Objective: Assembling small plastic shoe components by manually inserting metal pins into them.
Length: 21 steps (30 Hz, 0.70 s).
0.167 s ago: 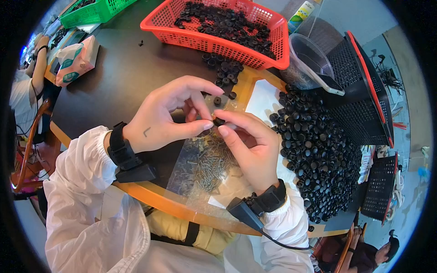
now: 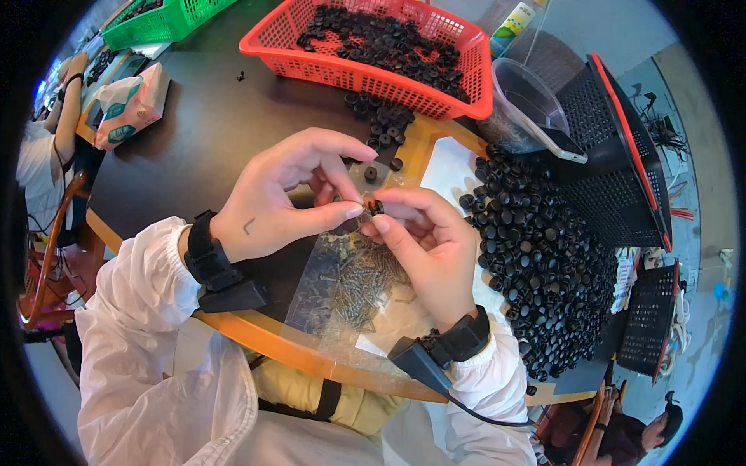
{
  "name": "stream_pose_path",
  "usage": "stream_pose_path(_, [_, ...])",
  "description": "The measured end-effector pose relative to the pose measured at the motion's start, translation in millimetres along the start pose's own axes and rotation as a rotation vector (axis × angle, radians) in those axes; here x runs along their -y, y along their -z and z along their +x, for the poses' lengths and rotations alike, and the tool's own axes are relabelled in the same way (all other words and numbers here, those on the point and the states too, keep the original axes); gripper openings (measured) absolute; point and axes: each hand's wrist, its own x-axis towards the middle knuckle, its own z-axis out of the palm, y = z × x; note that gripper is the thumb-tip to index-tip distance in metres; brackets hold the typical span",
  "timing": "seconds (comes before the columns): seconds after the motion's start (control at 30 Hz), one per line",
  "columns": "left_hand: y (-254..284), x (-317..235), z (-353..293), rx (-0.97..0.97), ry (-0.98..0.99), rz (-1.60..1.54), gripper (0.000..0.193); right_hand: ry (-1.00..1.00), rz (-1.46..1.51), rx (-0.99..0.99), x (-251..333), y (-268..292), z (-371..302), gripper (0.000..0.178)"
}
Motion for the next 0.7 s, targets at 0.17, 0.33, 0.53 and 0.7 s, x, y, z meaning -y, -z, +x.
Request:
stream_pose_path(0.17, [0.7, 1.0, 0.6, -0.017, -0.039, 0.02, 0.044, -0.035, 0.09, 0.032, -2.9, 2.8, -0.1, 0.02])
stream_pose_path(0.33, [2.4, -3.3, -0.7, -0.022, -0.093, 0.148, 0.043, -0.001, 0.016, 0.012, -5.6, -1.8, 1.0, 0.022])
stream_pose_path(0.53, [5.7, -6.7, 4.3, -0.049, -0.074, 0.224, 0.046, 0.005, -0.034, -0.016, -2.1, -0.2, 0.6, 0.021])
stream_pose_path(0.7, [35.4, 10.1, 19.8, -0.139, -0.358, 0.935, 0.04, 0.063, 0.038, -0.161, -3.7, 2.7, 6.5, 0.019])
